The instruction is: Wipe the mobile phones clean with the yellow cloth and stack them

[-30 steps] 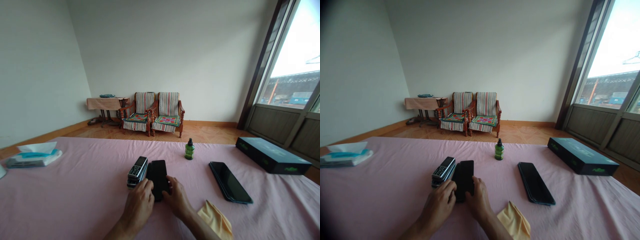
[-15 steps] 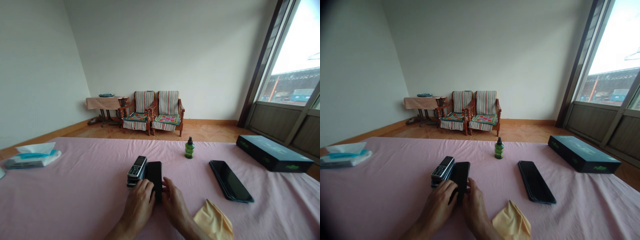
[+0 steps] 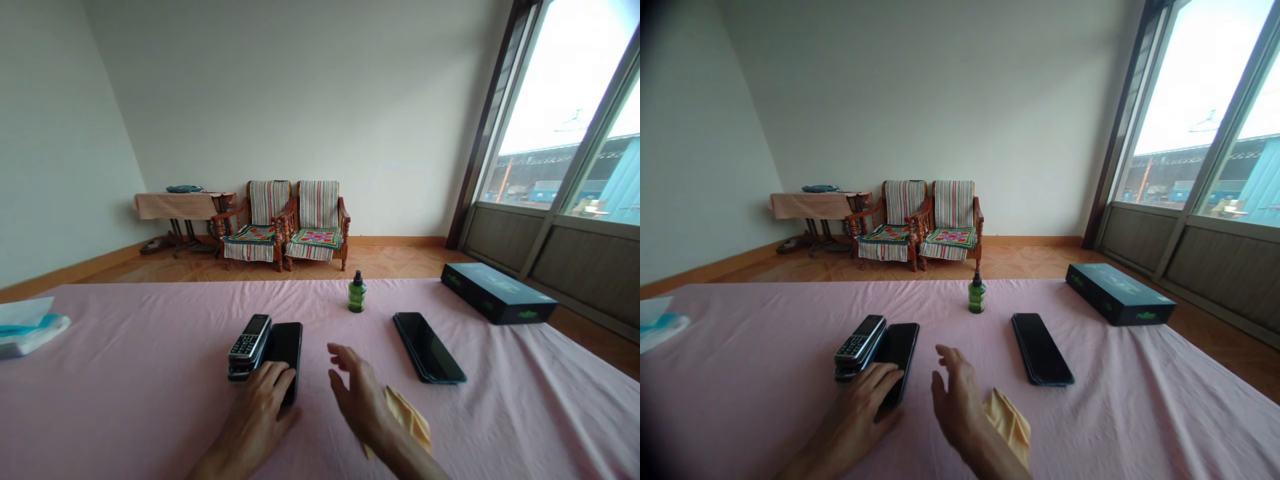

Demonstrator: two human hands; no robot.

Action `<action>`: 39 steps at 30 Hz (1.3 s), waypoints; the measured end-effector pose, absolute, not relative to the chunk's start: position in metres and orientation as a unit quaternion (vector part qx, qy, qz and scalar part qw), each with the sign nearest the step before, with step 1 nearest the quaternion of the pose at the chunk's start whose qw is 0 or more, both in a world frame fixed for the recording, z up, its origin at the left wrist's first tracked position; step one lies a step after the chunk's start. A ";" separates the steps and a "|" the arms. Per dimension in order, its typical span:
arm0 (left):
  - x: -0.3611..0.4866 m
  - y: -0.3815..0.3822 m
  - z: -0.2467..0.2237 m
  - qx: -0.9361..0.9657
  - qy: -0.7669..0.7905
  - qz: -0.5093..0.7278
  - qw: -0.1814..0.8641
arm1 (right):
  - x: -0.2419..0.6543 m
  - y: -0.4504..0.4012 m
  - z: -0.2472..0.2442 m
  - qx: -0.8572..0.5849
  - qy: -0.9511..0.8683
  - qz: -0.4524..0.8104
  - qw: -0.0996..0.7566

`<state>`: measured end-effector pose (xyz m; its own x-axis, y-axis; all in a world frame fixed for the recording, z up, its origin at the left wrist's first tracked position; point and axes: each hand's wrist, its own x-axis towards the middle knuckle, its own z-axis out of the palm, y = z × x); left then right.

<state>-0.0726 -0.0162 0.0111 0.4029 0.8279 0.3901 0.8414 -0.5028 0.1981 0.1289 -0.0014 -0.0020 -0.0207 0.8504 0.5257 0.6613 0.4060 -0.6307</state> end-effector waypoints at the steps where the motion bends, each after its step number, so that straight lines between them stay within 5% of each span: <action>1: -0.075 -0.014 0.008 -0.838 -0.495 -0.227 0.020 | 0.147 0.001 0.000 -0.554 -0.700 0.079 0.444; 6: -0.080 -0.007 -0.002 -0.841 -0.479 -0.246 0.045 | 0.238 0.006 0.009 -0.669 -0.626 -0.017 0.400; 9: -0.079 -0.007 0.000 -0.840 -0.485 -0.240 0.042 | 0.267 0.006 0.006 -0.786 -0.568 -0.071 0.236; 14: -0.076 -0.011 0.004 -0.835 -0.496 -0.235 0.028 | 0.277 0.009 -0.004 -0.818 -0.548 -0.052 0.168; 32: -0.073 -0.011 0.006 -0.825 -0.474 -0.306 0.031 | 0.274 0.007 -0.001 -0.797 -0.570 -0.115 0.165; 39: -0.075 -0.010 0.013 -0.759 -0.488 -0.426 0.062 | 0.220 0.006 0.005 -0.694 -0.641 0.002 0.326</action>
<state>-0.0746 -0.0095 0.0131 0.1600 0.6889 0.7070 0.7939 -0.5154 0.3226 0.2196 0.0064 0.0048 0.1775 0.8922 0.4154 0.8892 0.0354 -0.4561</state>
